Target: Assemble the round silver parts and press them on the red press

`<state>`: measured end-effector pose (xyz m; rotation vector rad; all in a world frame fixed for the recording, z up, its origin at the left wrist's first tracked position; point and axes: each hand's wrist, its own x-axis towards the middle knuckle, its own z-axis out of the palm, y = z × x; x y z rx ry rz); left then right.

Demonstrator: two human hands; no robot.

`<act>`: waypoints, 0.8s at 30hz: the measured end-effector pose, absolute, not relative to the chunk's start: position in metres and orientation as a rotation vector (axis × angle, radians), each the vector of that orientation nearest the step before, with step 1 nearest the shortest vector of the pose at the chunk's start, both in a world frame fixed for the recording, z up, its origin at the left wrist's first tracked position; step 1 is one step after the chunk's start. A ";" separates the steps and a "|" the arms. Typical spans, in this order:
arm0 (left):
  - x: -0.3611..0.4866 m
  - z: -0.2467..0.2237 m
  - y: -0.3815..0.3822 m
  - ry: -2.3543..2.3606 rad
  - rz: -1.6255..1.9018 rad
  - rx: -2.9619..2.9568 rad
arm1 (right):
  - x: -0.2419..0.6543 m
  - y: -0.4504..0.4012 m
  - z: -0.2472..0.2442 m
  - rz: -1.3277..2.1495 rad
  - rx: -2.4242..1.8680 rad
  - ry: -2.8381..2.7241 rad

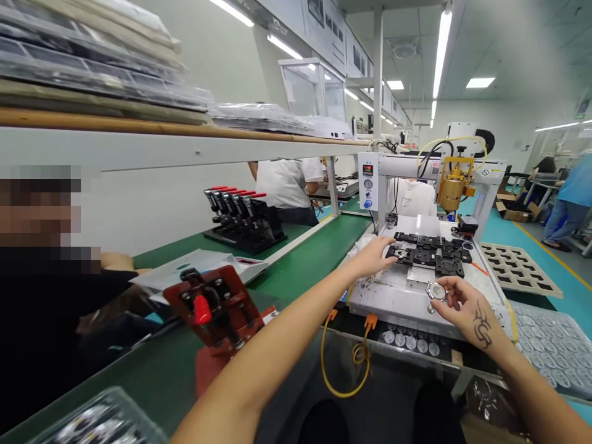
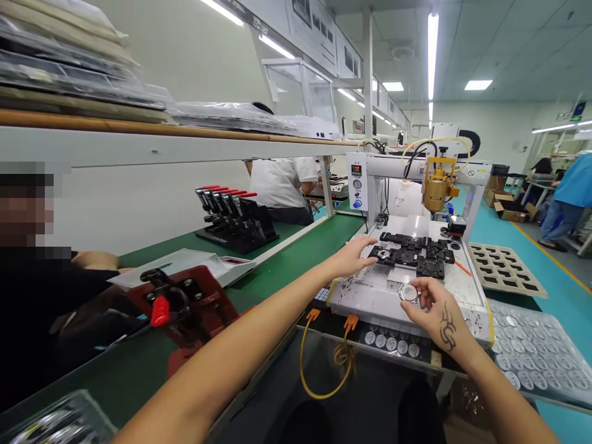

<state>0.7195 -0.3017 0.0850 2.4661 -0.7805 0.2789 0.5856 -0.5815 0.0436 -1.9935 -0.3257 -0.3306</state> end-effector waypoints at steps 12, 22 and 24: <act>0.813 0.102 -0.334 -0.873 -0.203 2.638 | 0.645 -0.604 0.058 -0.420 -2.196 -0.354; 0.749 0.136 -0.301 -0.741 0.262 2.307 | 0.773 -0.527 0.076 -0.229 -2.473 -0.620; 0.728 0.137 -0.292 -0.725 0.270 2.230 | 0.783 -0.522 0.074 -0.155 -2.513 -0.650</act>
